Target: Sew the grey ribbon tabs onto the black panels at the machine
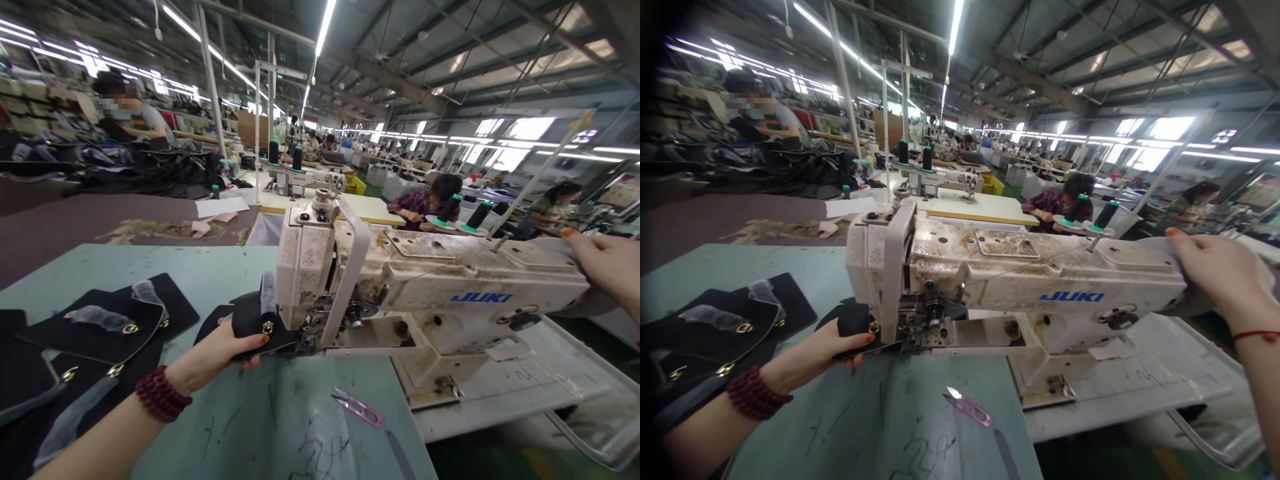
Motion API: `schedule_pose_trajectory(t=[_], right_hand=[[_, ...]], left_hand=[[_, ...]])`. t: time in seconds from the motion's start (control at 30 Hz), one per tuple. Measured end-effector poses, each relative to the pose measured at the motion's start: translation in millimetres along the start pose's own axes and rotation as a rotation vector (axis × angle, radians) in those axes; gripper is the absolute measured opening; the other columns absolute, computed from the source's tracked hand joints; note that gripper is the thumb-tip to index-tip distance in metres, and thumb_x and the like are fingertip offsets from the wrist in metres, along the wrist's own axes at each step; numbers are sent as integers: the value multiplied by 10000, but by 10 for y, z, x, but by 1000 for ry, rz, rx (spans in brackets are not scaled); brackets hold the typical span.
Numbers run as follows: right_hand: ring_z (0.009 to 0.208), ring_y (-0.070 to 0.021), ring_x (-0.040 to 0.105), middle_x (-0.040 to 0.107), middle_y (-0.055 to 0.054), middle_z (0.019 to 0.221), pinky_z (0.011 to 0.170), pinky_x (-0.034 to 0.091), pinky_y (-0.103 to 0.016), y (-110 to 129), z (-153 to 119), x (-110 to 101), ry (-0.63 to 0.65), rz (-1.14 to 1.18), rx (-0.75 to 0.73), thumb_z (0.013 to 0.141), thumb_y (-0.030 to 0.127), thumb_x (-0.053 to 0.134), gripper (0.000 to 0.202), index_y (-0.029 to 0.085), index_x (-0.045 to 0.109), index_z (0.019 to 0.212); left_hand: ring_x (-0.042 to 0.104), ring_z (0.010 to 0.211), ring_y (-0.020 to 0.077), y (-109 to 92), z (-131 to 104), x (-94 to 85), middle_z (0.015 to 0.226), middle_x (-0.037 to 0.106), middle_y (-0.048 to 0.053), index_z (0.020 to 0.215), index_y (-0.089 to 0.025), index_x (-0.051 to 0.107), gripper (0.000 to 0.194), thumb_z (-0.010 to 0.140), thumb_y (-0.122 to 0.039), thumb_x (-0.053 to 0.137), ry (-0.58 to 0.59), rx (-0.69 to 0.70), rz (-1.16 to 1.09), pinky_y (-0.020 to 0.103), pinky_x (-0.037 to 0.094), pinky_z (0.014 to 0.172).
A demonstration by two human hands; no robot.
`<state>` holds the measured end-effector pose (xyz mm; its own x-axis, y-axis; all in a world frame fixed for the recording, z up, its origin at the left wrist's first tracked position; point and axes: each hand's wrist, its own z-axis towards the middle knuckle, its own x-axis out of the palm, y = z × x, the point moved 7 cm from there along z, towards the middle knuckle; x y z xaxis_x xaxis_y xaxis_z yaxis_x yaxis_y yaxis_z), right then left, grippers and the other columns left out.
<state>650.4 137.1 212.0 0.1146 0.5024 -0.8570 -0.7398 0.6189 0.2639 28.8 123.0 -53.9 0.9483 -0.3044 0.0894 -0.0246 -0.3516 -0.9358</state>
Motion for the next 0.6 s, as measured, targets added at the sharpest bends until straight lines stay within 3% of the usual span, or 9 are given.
schedule_pose_trajectory(t=[0.07,0.2,0.37,0.6], right_hand=[[1015,-224,573,580,-301,1139,675,230,-341,-3,-25,-11,6,-33,4,786,544,611,588,47,722,1079],[920,-170,578,592,-313,1095,675,251,-316,57,-25,-22,18,24,-68,838,510,561,549,-6,737,905],[1077,-226,563,592,-319,1078,697,248,-340,25,-12,28,5,41,-65,809,519,559,602,-43,722,950],[1185,-306,507,564,-342,1109,692,255,-364,3,65,15,63,52,-42,779,568,506,684,-82,717,760]], left_hand=[[592,537,129,-16,5,2,724,710,51,810,-121,675,279,706,-356,782,12,22,6,223,454,480],[605,548,142,-23,0,-1,697,700,35,801,-132,664,258,726,-354,772,14,54,16,240,475,505],[605,536,161,90,-149,2,586,681,25,780,-139,679,286,713,-400,776,-122,41,20,243,475,507],[655,627,237,337,-439,151,738,755,84,741,-174,731,349,700,-520,746,-276,34,-19,324,543,573]])
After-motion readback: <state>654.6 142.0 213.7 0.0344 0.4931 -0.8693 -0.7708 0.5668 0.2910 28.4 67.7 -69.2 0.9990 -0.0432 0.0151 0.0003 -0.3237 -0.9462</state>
